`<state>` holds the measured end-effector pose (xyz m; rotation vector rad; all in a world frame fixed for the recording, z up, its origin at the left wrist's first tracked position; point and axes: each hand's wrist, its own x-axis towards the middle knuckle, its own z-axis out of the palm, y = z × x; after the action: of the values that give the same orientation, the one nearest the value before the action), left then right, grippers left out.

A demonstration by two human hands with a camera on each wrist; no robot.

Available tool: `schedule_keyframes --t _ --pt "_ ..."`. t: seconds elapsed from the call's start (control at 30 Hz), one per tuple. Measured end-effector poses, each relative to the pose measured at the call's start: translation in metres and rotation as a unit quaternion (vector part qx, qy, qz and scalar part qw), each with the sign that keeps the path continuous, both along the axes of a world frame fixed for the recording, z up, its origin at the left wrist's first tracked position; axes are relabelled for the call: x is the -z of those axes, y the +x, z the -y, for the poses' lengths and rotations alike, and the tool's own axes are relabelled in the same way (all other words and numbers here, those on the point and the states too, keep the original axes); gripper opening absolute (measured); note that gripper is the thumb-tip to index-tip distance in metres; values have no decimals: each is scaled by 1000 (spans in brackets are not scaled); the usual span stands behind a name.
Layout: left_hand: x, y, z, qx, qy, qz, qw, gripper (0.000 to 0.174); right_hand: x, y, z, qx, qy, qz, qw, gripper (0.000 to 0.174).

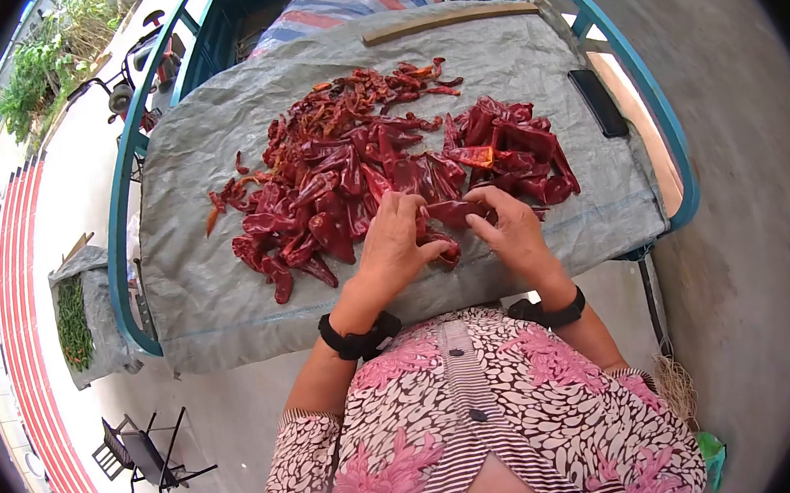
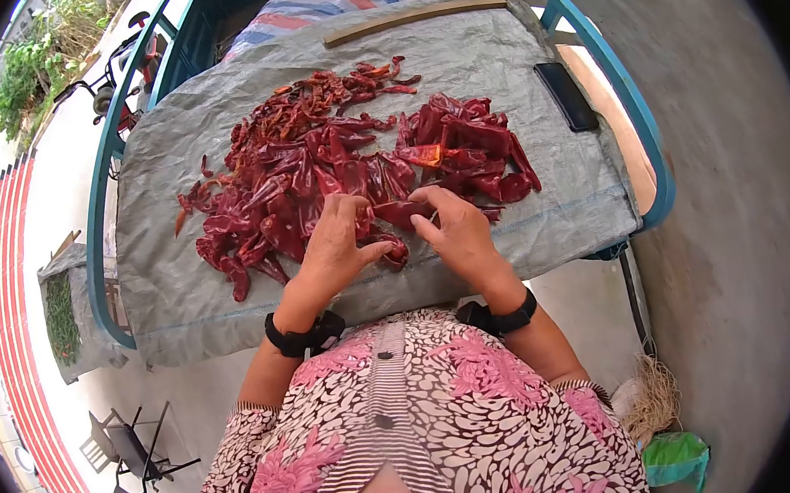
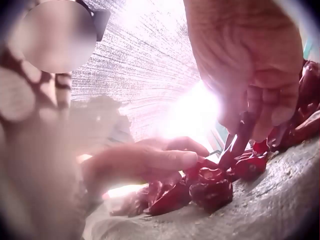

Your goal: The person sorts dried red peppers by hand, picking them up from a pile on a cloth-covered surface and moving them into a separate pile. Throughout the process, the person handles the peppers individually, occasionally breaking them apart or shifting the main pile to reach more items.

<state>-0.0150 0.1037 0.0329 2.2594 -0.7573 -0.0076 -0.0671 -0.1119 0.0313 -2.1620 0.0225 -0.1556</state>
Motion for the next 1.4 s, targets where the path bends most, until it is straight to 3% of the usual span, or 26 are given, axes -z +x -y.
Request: schedule_keyframes --t 0.1,0.13,0.2,0.33,0.47,0.63,0.9,1.0,1.13,1.23,1.3,1.4 --pt "5 -1 -12 -10 -25 -58 998 49 -31 0 13 69 56 28 996 29" --pt "7 -1 -14 29 -9 -23 999 47 -40 1 16 98 84 14 992 30" --pt "10 -3 -15 107 20 45 993 44 -33 8 26 152 58 79 984 32" --pt "11 -9 -9 96 71 128 985 38 -33 2 16 195 -78 131 969 40" --pt "23 -3 -5 75 29 130 988 28 -37 -22 -9 19 -18 -40 999 43" --pt "16 2 -4 55 -52 127 989 25 -18 -26 -35 -8 42 -19 999 36" --pt "14 15 -9 -55 -94 104 989 33 -25 -19 -22 61 60 -5 996 32" --pt "17 27 -13 -56 -89 96 990 38 -17 -10 -6 80 71 72 992 34" --pt "12 32 -11 -54 -53 126 989 43 -32 -4 20 124 114 92 981 33" --pt "15 36 -1 -84 -17 113 990 47 -29 8 43 121 195 98 968 42" --pt "14 39 9 -101 -1 103 990 54 -30 17 54 113 226 88 964 51" --pt "21 43 18 -131 70 120 982 74 -34 27 56 162 172 114 965 48"
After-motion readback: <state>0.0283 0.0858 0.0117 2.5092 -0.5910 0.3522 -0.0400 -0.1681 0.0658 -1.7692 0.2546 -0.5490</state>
